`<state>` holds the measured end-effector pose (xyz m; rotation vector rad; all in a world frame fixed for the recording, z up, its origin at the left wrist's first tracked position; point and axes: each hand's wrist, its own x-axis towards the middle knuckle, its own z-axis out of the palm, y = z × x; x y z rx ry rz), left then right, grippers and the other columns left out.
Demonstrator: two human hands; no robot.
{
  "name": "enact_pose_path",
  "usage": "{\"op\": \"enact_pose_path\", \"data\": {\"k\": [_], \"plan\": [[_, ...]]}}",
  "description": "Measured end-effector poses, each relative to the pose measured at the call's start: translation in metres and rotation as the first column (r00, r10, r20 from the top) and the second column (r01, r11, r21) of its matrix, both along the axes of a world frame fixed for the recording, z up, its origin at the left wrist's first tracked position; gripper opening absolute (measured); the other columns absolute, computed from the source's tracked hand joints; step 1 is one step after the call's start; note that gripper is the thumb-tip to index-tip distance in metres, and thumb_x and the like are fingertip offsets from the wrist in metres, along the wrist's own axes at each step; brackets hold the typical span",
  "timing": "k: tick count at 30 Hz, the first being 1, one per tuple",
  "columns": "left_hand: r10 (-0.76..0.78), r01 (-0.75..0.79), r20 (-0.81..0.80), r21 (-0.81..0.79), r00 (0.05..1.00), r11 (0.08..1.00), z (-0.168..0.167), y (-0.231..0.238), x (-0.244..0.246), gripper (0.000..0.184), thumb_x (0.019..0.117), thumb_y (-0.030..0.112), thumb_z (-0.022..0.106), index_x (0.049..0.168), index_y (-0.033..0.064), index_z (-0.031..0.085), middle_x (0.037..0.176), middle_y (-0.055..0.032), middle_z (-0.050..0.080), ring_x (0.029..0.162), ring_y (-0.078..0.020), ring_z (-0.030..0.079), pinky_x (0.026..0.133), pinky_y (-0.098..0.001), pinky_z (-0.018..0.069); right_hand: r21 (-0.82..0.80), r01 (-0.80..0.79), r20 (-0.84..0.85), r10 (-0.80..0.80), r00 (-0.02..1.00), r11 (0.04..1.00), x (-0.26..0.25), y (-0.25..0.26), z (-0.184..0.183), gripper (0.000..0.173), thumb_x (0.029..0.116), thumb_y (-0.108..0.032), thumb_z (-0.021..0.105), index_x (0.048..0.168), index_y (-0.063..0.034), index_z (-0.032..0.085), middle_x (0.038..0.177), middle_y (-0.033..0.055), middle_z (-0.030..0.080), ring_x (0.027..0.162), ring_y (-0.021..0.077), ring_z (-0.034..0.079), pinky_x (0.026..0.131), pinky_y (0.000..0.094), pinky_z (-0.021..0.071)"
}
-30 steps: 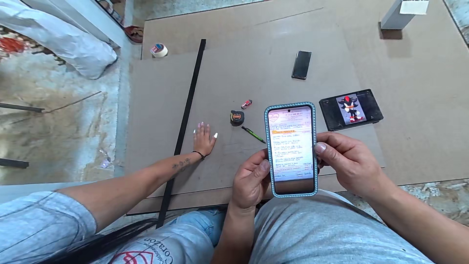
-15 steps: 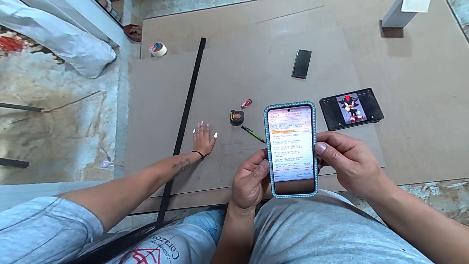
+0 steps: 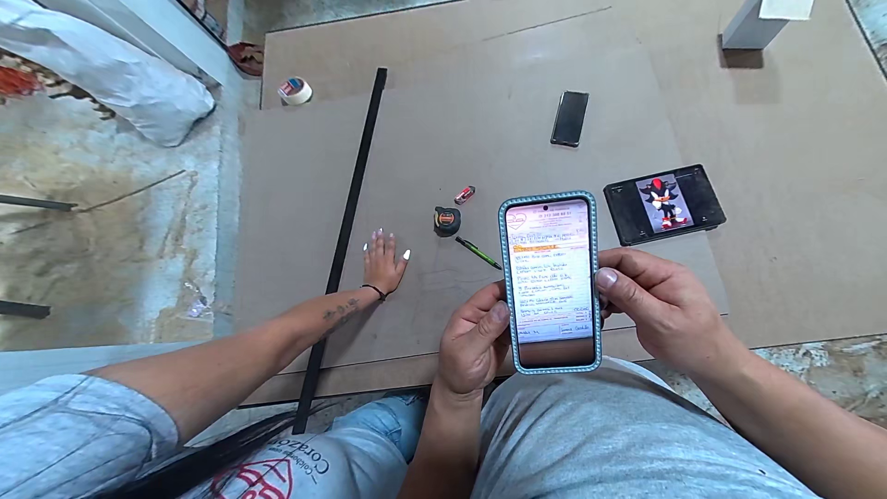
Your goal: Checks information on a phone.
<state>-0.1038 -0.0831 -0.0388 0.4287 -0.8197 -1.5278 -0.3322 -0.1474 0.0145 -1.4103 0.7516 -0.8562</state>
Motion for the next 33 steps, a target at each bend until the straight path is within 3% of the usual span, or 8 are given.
{"op": "enact_pose_path", "data": {"k": [33], "plan": [[0.001, -0.001, 0.0, 0.004, 1.0, 1.0, 0.0024, 0.0017, -0.0009, 0.035, 0.1095, 0.024, 0.048, 0.133, 0.0004, 0.06, 0.117, -0.0141, 0.071, 0.105, -0.0192, 0.071, 0.096, -0.0394, 0.0584, -0.004, 0.003, -0.009, -0.003, 1.0, 1.0, 0.0, 0.0016, 0.0013, 0.026, 0.1084, -0.017, 0.048, 0.12, -0.0029, 0.066, 0.091, 0.0077, 0.071, 0.073, 0.0133, 0.069, 0.065, 0.0262, 0.0611]]}}
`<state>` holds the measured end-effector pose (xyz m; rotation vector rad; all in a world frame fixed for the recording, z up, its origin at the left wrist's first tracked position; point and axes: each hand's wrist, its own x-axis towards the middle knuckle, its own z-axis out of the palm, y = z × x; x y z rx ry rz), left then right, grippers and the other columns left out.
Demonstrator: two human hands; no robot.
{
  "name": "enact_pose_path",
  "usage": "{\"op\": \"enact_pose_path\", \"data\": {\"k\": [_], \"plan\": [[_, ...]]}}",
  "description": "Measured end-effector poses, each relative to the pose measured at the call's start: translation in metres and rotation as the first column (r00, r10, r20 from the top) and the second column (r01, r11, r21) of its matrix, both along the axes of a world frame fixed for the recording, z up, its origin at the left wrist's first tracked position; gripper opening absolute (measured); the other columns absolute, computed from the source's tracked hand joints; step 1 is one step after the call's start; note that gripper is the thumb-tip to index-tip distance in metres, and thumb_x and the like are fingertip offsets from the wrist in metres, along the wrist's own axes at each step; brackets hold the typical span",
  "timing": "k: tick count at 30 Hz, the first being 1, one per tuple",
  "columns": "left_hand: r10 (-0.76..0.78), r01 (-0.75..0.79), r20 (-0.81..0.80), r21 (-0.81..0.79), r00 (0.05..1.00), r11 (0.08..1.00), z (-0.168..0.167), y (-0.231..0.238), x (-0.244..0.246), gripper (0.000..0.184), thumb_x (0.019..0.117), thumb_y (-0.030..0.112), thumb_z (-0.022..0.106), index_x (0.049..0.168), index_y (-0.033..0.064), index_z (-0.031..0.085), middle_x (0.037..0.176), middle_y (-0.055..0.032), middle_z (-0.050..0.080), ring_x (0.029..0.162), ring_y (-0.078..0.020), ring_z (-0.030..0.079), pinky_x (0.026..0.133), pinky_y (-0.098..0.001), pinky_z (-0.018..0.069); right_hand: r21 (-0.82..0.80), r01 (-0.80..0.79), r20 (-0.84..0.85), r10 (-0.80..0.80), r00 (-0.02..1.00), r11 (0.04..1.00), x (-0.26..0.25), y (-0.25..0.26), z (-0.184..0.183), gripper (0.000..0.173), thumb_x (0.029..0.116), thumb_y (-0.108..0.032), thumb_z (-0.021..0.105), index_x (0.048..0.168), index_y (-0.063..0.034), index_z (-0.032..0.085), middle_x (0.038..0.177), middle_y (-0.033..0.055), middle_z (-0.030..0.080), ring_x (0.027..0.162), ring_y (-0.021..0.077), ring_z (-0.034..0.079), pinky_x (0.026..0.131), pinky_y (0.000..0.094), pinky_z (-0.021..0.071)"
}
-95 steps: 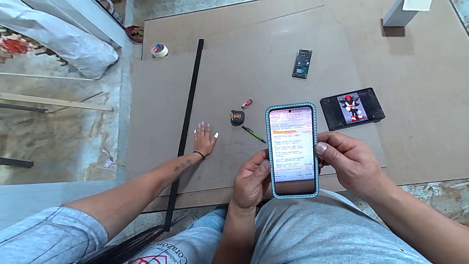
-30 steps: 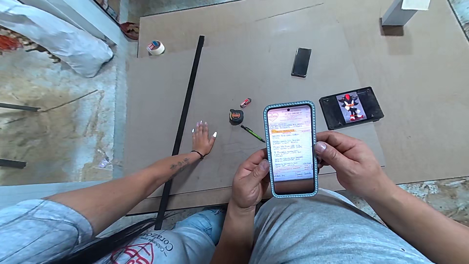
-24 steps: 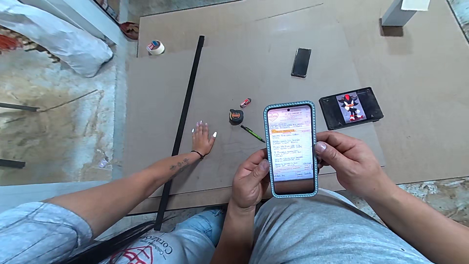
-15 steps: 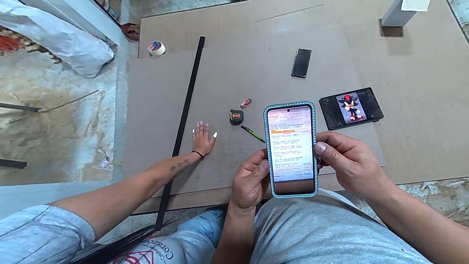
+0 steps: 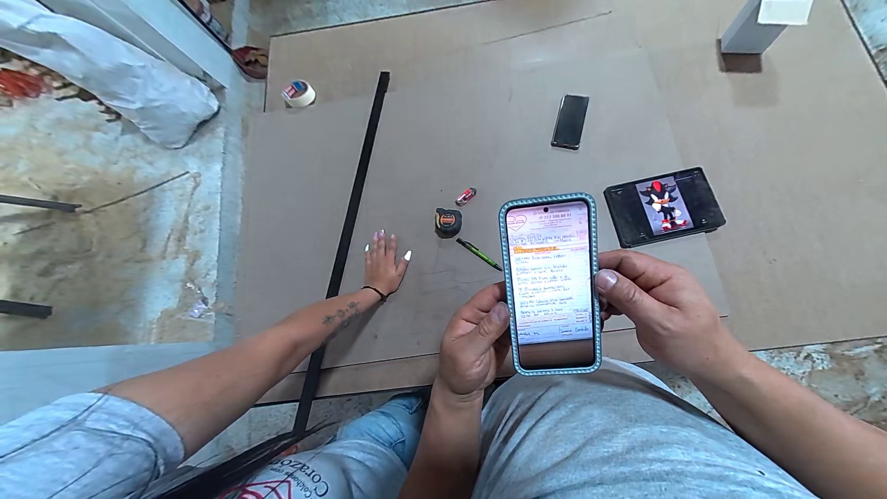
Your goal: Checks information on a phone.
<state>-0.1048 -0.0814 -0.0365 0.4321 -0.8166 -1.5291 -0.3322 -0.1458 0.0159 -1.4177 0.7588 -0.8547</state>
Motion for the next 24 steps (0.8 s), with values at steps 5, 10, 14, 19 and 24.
{"op": "enact_pose_path", "data": {"k": [5, 10, 14, 19, 24], "plan": [[0.004, -0.004, -0.003, -0.002, 1.0, 1.0, 0.0006, 0.0001, 0.0004, 0.035, 0.1091, 0.024, 0.049, 0.132, -0.0002, 0.06, 0.117, -0.0142, 0.071, 0.105, -0.019, 0.071, 0.096, -0.0392, 0.0583, -0.005, -0.001, -0.002, 0.001, 1.0, 1.0, 0.0004, -0.0003, 0.0007, 0.027, 0.1085, -0.018, 0.048, 0.12, -0.003, 0.067, 0.091, 0.0079, 0.071, 0.074, 0.014, 0.069, 0.065, 0.0264, 0.0608], [0.003, -0.003, -0.01, -0.004, 1.0, 1.0, 0.0003, -0.0003, -0.0001, 0.035, 0.1091, 0.023, 0.049, 0.132, -0.0003, 0.06, 0.117, -0.014, 0.07, 0.106, -0.0188, 0.07, 0.096, -0.0387, 0.0582, 0.001, -0.007, 0.005, 0.007, 1.0, 1.0, 0.0001, -0.0006, 0.0008, 0.027, 0.1083, -0.018, 0.048, 0.121, -0.0026, 0.067, 0.092, 0.0087, 0.071, 0.075, 0.0147, 0.069, 0.066, 0.0272, 0.0611], [0.007, -0.007, -0.008, -0.004, 1.0, 1.0, 0.0012, -0.0012, 0.0001, 0.035, 0.1089, 0.023, 0.05, 0.132, -0.0005, 0.061, 0.117, -0.0144, 0.071, 0.105, -0.0188, 0.071, 0.096, -0.0386, 0.0583, 0.0, -0.005, 0.008, 0.005, 1.0, 1.0, 0.0004, -0.0013, 0.0007, 0.026, 0.1082, -0.018, 0.049, 0.12, -0.003, 0.067, 0.091, 0.0078, 0.071, 0.073, 0.0135, 0.069, 0.065, 0.0259, 0.0607], [0.0, 0.0, -0.008, -0.002, 1.0, 1.0, 0.0015, -0.0016, 0.0013, 0.035, 0.1086, 0.024, 0.051, 0.132, -0.0005, 0.06, 0.117, -0.0146, 0.071, 0.106, -0.0193, 0.071, 0.097, -0.039, 0.058, 0.011, -0.002, 0.005, 0.002, 1.0, 1.0, 0.0013, -0.0007, 0.0017, 0.027, 0.1086, -0.018, 0.047, 0.12, -0.0033, 0.066, 0.09, 0.0082, 0.07, 0.073, 0.0139, 0.068, 0.064, 0.0265, 0.0604], [-0.003, 0.003, -0.004, 0.002, 1.0, 1.0, 0.0021, -0.003, 0.0029, 0.036, 0.1085, 0.024, 0.051, 0.132, -0.0003, 0.061, 0.116, -0.0149, 0.071, 0.104, -0.019, 0.071, 0.094, -0.0381, 0.059, 0.042, -0.006, 0.008, 0.006, 1.0, 0.999, 0.0017, -0.0012, 0.0036, 0.027, 0.109, -0.018, 0.047, 0.12, -0.0034, 0.066, 0.09, 0.0095, 0.07, 0.072, 0.0156, 0.069, 0.064, 0.0283, 0.0617]]}}
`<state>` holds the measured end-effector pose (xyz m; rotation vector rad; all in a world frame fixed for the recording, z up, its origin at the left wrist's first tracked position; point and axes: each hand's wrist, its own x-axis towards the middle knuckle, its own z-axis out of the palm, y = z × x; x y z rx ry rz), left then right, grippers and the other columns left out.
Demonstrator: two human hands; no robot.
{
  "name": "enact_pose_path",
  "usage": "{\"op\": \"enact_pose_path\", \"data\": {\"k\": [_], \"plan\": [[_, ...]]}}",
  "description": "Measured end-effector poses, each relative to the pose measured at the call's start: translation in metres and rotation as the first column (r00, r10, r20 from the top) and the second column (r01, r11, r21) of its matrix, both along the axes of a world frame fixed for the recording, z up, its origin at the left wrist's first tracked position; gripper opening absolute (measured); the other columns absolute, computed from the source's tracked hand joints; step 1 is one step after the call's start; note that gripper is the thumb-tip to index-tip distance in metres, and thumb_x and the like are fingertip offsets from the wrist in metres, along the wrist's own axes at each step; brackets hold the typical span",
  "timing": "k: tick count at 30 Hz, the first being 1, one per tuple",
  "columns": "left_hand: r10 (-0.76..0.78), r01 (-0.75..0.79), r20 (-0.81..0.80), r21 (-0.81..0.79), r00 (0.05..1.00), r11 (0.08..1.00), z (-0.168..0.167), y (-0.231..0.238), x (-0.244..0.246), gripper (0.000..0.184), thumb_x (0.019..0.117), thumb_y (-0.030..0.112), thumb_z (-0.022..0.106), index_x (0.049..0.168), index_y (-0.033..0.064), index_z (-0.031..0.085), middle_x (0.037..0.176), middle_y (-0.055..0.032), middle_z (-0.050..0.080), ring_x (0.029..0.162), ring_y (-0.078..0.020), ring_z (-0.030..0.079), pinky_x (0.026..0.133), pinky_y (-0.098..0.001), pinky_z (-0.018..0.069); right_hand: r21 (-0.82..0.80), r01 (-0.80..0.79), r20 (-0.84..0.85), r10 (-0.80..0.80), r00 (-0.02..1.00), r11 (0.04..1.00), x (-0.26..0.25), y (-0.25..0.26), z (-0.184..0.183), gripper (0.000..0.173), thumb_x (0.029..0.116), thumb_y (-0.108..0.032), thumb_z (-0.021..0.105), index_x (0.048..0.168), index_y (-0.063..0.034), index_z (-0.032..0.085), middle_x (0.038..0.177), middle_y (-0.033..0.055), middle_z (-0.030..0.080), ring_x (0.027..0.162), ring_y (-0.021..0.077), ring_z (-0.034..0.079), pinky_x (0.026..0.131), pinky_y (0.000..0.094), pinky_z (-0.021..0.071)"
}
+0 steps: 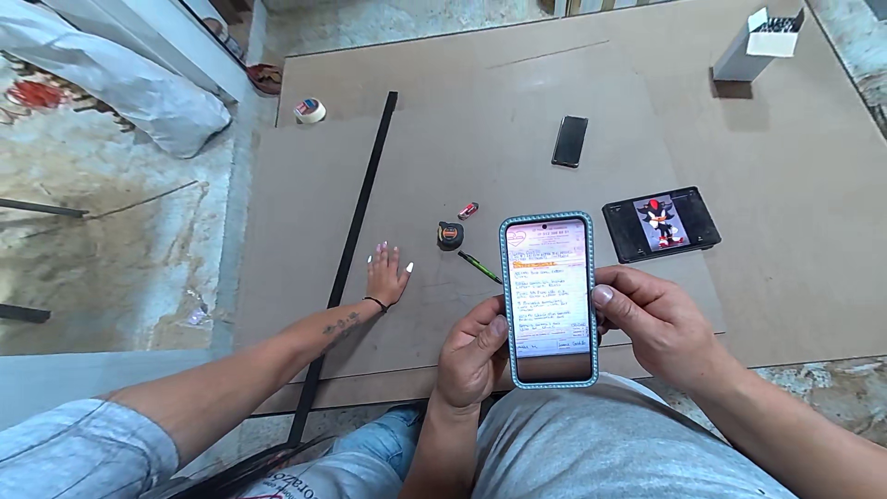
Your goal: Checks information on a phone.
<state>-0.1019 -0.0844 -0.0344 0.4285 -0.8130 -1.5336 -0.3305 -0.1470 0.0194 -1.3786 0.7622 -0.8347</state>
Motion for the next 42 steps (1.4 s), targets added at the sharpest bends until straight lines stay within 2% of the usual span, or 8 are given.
{"op": "enact_pose_path", "data": {"k": [7, 15, 19, 24, 27, 32, 42], "plan": [[0.014, -0.014, 0.023, 0.012, 1.0, 1.0, 0.004, -0.001, -0.001, 0.036, 0.1091, 0.024, 0.049, 0.133, 0.0005, 0.061, 0.115, -0.0142, 0.071, 0.102, -0.0179, 0.072, 0.092, -0.0366, 0.06, 0.002, 0.001, 0.002, -0.001, 1.0, 1.0, 0.0, -0.002, 0.001, 0.027, 0.1088, -0.018, 0.047, 0.121, -0.0035, 0.066, 0.09, 0.0101, 0.07, 0.072, 0.0165, 0.069, 0.064, 0.0293, 0.0619], [-0.007, 0.007, 0.005, 0.005, 1.0, 1.0, -0.001, -0.006, -0.003, 0.036, 0.1089, 0.024, 0.05, 0.134, 0.0001, 0.06, 0.117, -0.0147, 0.071, 0.104, -0.0191, 0.071, 0.094, -0.0383, 0.0591, -0.004, 0.0, -0.003, 0.0, 1.0, 1.0, -0.004, -0.006, 0.0, 0.027, 0.1091, -0.018, 0.046, 0.121, -0.0033, 0.066, 0.09, 0.0091, 0.07, 0.072, 0.015, 0.069, 0.064, 0.028, 0.0615], [0.015, -0.018, 0.066, 0.046, 0.998, 0.999, 0.001, -0.004, -0.004, 0.037, 0.1097, 0.026, 0.047, 0.134, 0.0019, 0.06, 0.114, -0.0145, 0.07, 0.099, -0.0177, 0.071, 0.088, -0.0363, 0.0607, -0.001, 0.008, 0.012, -0.008, 1.0, 1.0, -0.003, -0.008, -0.005, 0.028, 0.1087, -0.019, 0.047, 0.122, -0.0038, 0.066, 0.091, 0.0105, 0.07, 0.072, 0.0171, 0.069, 0.063, 0.0305, 0.0614], [-0.001, 0.001, 0.001, 0.05, 1.0, 0.999, 0.003, -0.01, -0.005, 0.037, 0.1088, 0.024, 0.05, 0.135, 0.0014, 0.061, 0.117, -0.017, 0.071, 0.104, -0.0196, 0.072, 0.094, -0.0385, 0.0591, 0.014, 0.016, -0.008, -0.016, 1.0, 1.0, -0.004, -0.011, -0.004, 0.028, 0.1088, -0.023, 0.049, 0.124, -0.0063, 0.066, 0.091, 0.0118, 0.07, 0.072, 0.0198, 0.068, 0.063, 0.0333, 0.0607], [0.023, -0.024, 0.031, 0.042, 0.999, 0.999, 0.005, -0.009, -0.005, 0.037, 0.1091, 0.024, 0.048, 0.134, 0.0006, 0.062, 0.116, -0.0167, 0.071, 0.104, -0.0198, 0.072, 0.095, -0.0387, 0.059, 0.018, 0.007, 0.014, -0.007, 1.0, 1.0, -0.003, -0.01, -0.006, 0.028, 0.1084, -0.021, 0.048, 0.123, -0.0047, 0.065, 0.09, 0.012, 0.07, 0.072, 0.0191, 0.068, 0.064, 0.034, 0.0605], [0.11, -0.116, 0.129, 0.042, 0.985, 0.992, 0.001, -0.007, -0.012, 0.033, 0.1072, 0.026, 0.051, 0.128, 0.0058, 0.067, 0.111, -0.0113, 0.074, 0.101, -0.016, 0.073, 0.091, -0.0343, 0.061, 0.016, 0.01, -0.035, -0.009, 0.999, 1.0, -0.007, -0.008, -0.004, 0.029, 0.109, -0.018, 0.045, 0.122, -0.0002, 0.065, 0.089, 0.0104, 0.071, 0.073, 0.0165, 0.068, 0.067, 0.0338, 0.0605], [0.081, -0.084, 0.085, 0.025, 0.993, 0.996, 0.0, -0.005, -0.009, 0.037, 0.1084, 0.028, 0.05, 0.132, 0.0029, 0.065, 0.114, -0.0128, 0.074, 0.102, -0.0166, 0.073, 0.092, -0.0341, 0.0608, 0.06, -0.019, -0.017, 0.02, 1.0, 0.998, -0.005, -0.005, -0.004, 0.03, 0.1097, -0.021, 0.046, 0.125, -0.0024, 0.064, 0.088, 0.0119, 0.069, 0.071, 0.0164, 0.066, 0.065, 0.0316, 0.0591]]}}
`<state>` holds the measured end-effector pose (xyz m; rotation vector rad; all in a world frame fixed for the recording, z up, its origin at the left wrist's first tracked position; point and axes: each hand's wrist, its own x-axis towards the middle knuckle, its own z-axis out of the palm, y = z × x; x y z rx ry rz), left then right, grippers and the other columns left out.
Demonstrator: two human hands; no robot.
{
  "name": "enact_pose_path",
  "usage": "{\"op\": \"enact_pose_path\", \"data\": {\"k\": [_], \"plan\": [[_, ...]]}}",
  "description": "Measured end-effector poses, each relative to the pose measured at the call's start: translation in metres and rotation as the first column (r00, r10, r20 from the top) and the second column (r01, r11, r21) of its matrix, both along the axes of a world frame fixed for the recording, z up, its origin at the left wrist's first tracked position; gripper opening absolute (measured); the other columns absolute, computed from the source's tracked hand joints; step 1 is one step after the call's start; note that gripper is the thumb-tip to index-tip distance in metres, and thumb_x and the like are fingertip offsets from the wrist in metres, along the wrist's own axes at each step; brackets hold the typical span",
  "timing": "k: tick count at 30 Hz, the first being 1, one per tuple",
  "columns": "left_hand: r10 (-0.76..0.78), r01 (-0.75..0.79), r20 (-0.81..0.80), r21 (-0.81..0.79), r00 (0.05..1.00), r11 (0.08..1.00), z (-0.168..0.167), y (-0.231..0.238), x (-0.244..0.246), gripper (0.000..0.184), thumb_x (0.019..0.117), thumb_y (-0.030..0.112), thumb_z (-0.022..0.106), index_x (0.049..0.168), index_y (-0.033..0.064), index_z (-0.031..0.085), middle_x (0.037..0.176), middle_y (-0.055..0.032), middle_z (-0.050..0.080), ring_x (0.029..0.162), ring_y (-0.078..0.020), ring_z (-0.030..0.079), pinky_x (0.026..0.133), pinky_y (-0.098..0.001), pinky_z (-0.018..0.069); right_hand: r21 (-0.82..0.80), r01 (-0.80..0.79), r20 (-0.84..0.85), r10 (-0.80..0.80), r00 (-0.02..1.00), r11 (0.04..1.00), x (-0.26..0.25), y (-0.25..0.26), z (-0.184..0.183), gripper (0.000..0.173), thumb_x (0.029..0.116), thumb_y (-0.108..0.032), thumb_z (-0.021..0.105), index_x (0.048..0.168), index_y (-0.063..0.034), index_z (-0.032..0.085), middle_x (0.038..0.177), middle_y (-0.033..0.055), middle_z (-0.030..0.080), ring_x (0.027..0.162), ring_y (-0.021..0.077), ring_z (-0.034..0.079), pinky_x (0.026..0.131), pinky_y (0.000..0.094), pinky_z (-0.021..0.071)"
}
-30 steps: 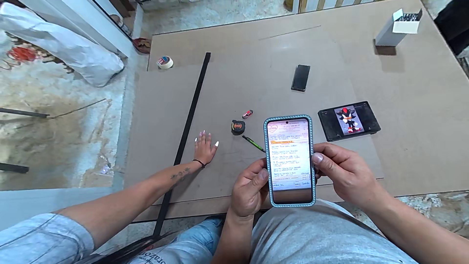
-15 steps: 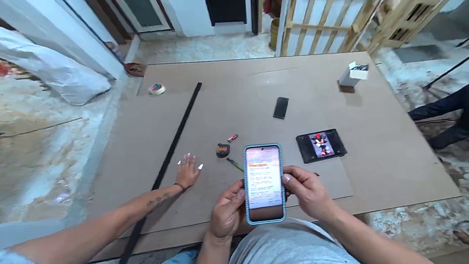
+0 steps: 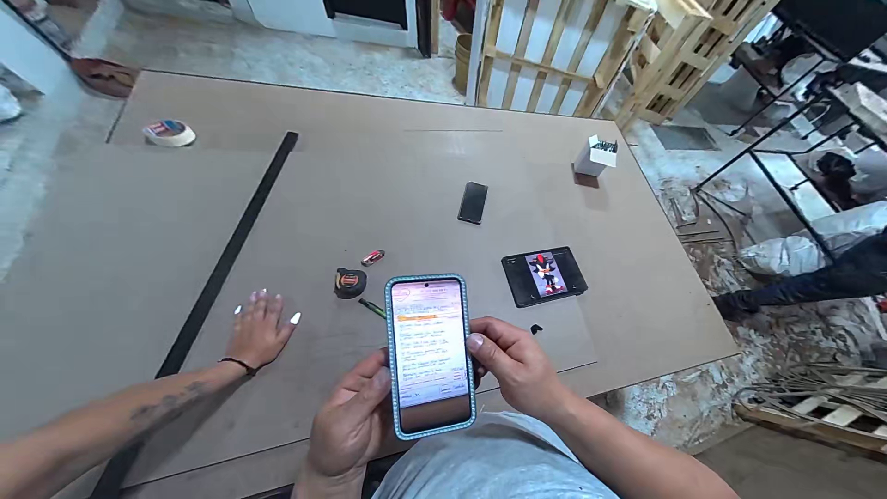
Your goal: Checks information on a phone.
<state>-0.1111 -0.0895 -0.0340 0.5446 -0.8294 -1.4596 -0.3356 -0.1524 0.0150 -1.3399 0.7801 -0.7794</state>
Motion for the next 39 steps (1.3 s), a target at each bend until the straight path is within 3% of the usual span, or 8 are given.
{"op": "enact_pose_path", "data": {"k": [39], "plan": [[-0.014, 0.014, -0.024, -0.002, 1.0, 1.0, 0.0031, 0.003, 0.002, 0.037, 0.1084, 0.026, 0.05, 0.132, 0.0006, 0.064, 0.114, -0.0147, 0.073, 0.103, -0.0179, 0.073, 0.093, -0.0344, 0.0604, 0.019, -0.005, 0.008, 0.005, 1.0, 1.0, 0.002, 0.0026, 0.0034, 0.028, 0.1097, -0.02, 0.046, 0.124, -0.0033, 0.064, 0.09, 0.0123, 0.069, 0.072, 0.0172, 0.067, 0.066, 0.0314, 0.0592]]}}
